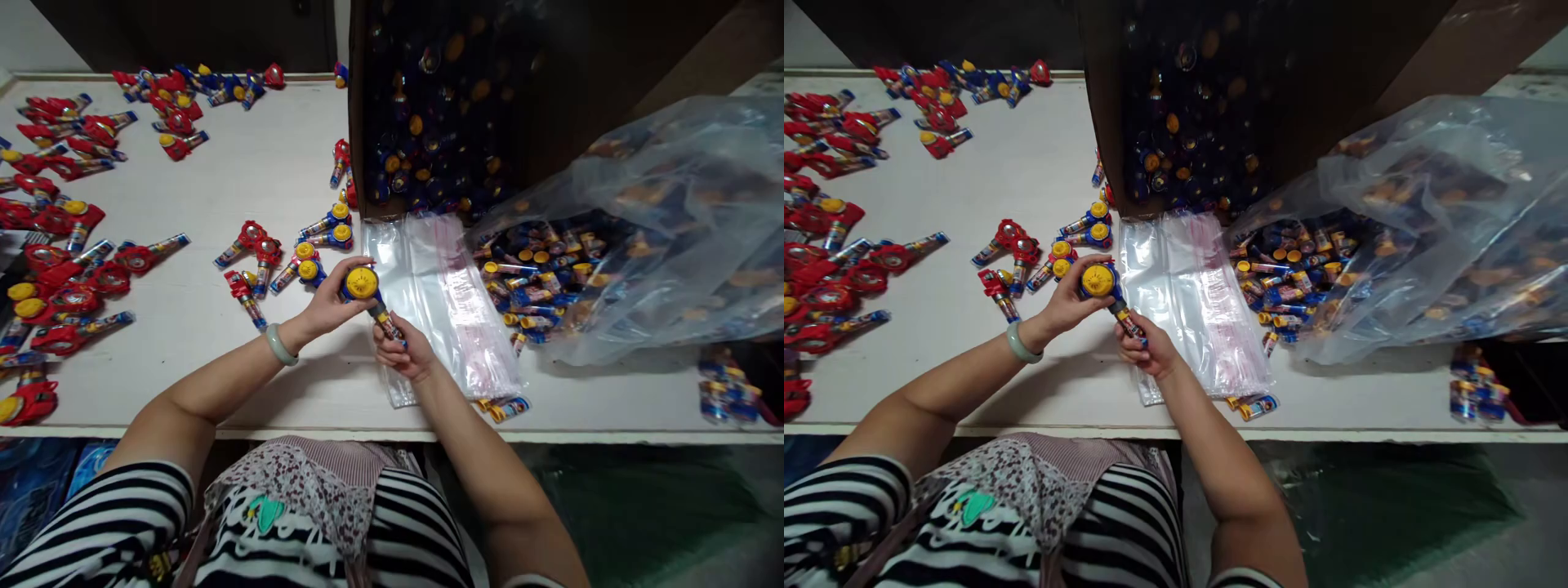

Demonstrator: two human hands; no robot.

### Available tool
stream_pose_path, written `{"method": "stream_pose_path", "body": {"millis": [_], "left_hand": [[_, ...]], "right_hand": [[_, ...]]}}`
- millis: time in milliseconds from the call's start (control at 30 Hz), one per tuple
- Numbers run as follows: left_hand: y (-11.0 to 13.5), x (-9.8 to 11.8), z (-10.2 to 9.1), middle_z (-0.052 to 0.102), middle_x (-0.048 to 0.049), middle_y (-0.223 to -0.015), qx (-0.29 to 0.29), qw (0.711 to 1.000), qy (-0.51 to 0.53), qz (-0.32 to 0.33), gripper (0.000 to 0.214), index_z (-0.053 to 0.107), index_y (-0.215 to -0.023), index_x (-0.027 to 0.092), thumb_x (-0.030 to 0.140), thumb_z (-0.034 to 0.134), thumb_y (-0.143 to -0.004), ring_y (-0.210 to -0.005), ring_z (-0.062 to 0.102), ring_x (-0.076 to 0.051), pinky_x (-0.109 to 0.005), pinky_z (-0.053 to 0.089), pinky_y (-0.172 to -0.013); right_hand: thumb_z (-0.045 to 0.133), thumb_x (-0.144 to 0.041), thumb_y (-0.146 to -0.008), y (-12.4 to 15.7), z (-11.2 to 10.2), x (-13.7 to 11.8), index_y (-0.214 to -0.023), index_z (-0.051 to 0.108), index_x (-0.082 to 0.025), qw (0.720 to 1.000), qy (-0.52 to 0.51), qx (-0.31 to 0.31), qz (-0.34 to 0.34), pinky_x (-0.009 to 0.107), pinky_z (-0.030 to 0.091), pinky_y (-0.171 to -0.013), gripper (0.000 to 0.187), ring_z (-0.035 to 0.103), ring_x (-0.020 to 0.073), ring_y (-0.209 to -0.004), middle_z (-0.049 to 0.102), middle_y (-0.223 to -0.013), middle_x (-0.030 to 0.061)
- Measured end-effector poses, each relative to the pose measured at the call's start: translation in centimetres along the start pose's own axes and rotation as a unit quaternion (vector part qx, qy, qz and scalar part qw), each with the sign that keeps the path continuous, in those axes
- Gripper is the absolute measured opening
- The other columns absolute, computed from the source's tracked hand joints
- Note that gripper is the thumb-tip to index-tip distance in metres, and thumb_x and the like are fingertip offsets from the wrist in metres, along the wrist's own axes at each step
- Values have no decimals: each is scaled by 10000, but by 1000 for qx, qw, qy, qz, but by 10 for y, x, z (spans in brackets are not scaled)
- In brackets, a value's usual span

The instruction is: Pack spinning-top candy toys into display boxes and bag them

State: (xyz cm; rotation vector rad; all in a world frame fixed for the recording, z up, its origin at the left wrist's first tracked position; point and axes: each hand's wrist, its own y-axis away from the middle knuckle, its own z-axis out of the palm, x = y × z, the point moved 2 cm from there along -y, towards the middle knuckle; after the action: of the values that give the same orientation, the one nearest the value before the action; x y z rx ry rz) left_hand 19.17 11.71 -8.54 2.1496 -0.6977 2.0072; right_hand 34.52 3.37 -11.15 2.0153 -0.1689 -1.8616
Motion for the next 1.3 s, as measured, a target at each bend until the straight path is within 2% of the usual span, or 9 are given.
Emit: {"method": "stream_pose_path", "body": {"millis": [200,367,467,600,733,833,1033,1167,1300], "left_hand": [[12,-5,-5,622,-66,-1226,68,996,-24,-53,498,612,-1168,248,281,802,-708,-1125,605,-225,-344,482,-1006],[15,-12,-11,643,-55,-1208,33,996,28,-72,537,625,-1152,263,324,838,-662,-1036,633,-211,-326,525,-934],[-9,-21,-27,644,-58,-1209,-11,997,-6,-75,599,622,-1166,264,358,855,-622,-1061,633,-235,-361,531,-953],[-60,-40,-72,640,4,-1096,63,976,-193,-82,602,572,-1196,356,465,803,-651,-1026,631,-246,-461,533,-972],[-99,-39,-111,589,-39,-930,21,891,-436,-126,574,646,-1040,322,526,837,-538,-1126,561,-380,-631,438,-1028],[-135,-21,-88,572,-102,-1012,-38,860,-507,-40,460,697,-1032,269,481,793,-636,-1193,500,-432,-626,418,-1039],[-253,-42,40,590,-206,-1203,-107,828,-550,13,322,705,-1087,79,87,599,-783,-1307,437,-415,-561,287,-1138],[-287,-71,70,604,-224,-1271,-161,796,-583,9,404,705,-1083,50,-26,579,-706,-1393,360,-423,-580,117,-1190],[-281,-67,52,605,-293,-1246,-172,806,-565,-28,438,684,-1135,11,-14,578,-711,-1301,452,-472,-614,251,-1104]], "right_hand": [[734,-627,-661,-1,0,3,-725,504,-238,989,53,132,-52,241,211,-516,456,364,109,-505,448,-552,-45],[455,-752,-815,-9,32,15,-707,482,-236,982,-162,-81,48,239,205,-440,528,211,89,-375,301,-405,-103],[488,-725,-836,-24,25,13,-830,607,-214,985,-156,-78,13,254,353,-492,524,371,109,-425,448,-472,-69],[683,-469,-832,-24,-74,5,-1236,656,-234,975,115,162,-102,361,497,-880,468,640,213,-977,699,-1088,66],[567,-248,-910,2,-195,1,-1219,679,-144,827,432,346,-99,476,437,-1024,344,577,305,-1160,664,-1215,175],[480,-193,-943,2,-241,1,-1181,691,-104,730,609,309,-27,447,471,-928,331,589,320,-1080,659,-1169,207],[349,-113,-932,-22,-247,3,-1144,681,-113,632,732,249,54,384,460,-696,394,600,306,-915,617,-1078,239],[398,-130,-904,-22,-259,9,-1032,701,-105,652,714,248,57,410,472,-688,330,599,331,-914,611,-1057,256],[582,-246,-835,2,-274,10,-1083,667,-121,753,547,365,-18,429,509,-753,291,612,305,-917,635,-1058,196]]}}
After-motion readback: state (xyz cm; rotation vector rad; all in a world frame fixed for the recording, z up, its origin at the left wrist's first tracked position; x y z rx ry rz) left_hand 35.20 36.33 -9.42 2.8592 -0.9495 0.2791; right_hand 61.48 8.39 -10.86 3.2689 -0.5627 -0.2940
